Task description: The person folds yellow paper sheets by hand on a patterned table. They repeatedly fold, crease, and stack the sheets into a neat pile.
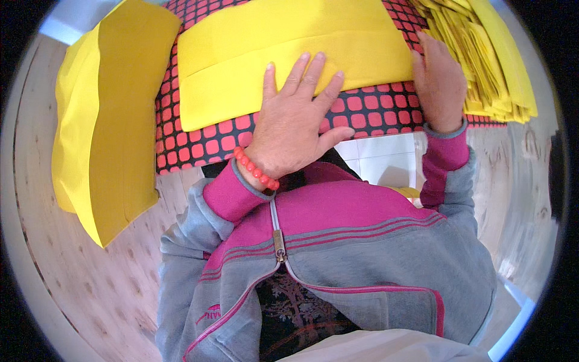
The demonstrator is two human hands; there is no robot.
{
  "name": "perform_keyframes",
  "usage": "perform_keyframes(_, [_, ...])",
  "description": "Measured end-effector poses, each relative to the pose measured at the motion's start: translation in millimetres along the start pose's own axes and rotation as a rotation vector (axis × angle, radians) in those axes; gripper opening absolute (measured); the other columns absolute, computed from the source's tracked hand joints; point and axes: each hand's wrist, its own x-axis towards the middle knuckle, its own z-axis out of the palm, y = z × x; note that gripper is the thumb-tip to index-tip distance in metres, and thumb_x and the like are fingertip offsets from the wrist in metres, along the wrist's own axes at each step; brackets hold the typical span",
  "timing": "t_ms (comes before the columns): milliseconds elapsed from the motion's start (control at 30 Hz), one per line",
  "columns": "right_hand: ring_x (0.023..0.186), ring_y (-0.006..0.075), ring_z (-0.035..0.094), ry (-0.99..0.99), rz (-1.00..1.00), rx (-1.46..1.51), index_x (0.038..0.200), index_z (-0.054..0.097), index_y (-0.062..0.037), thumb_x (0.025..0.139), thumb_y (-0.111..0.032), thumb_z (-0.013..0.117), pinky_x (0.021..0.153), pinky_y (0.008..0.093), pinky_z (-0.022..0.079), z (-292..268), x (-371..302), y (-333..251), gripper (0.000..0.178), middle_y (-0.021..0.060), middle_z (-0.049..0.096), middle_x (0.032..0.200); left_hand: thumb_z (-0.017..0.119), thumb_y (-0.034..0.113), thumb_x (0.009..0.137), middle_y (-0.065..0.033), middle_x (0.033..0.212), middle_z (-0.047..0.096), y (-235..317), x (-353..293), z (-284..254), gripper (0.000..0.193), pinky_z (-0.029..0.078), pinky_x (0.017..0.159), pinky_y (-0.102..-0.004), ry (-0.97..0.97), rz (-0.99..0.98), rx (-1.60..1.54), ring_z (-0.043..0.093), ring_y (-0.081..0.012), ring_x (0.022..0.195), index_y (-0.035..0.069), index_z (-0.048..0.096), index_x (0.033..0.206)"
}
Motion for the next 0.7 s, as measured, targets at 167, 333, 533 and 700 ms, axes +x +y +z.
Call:
perform_keyframes(167, [0.111,0.0335,0.063,-0.008,-0.227,0.574,0.122,0.062,-0.0037,0.083,-0.022,0.070,0.097,0.0430,0.049,-16,-14,-97,0.044,0.0147,0.065,0.121,0.060,0.050,0.088,-0.0210,0.155,0.036,-2,0,2,0.069,0.017,0.114,-0.0664,0.002,0.022,0.006,0.029,-0.0370,0.147,0.011,0.050,0.144])
perform_keyframes(333, [0.133,0.0368,0.049,-0.198,-0.206,0.692,0.133,0.054,0.0012,0.084,-0.038,0.070,0.110,0.0489,0.038,-14,-37,-124,0.065,0.0211,0.051,0.143,0.059,0.039,0.088,-0.0190,0.157,0.034,-9,-8,-5,0.064,0.017,0.116,-0.0630,-0.013,0.029,0.036,0.029,-0.0357,0.147,0.010,0.050,0.144])
perform_keyframes(533, [0.141,0.0335,0.041,-0.331,-0.217,0.403,0.142,0.048,0.0006,0.086,-0.055,0.065,0.116,0.0487,0.028,-24,-47,-90,0.080,0.0198,0.045,0.150,0.063,0.048,0.088,-0.0180,0.162,0.027,-27,-42,-25,0.082,0.015,0.120,-0.0549,-0.080,-0.062,0.080,0.024,-0.0345,0.150,0.007,0.035,0.153])
perform_keyframes(700, [0.142,0.0313,0.040,-0.282,-0.097,0.256,0.144,0.046,-0.0001,0.089,-0.053,0.064,0.117,0.0488,0.028,-24,-61,-42,0.078,0.0186,0.043,0.152,0.063,0.052,0.088,-0.0183,0.162,0.025,-53,-75,-39,0.091,0.014,0.120,-0.0547,-0.065,-0.194,0.143,0.023,-0.0331,0.151,0.000,0.029,0.154])
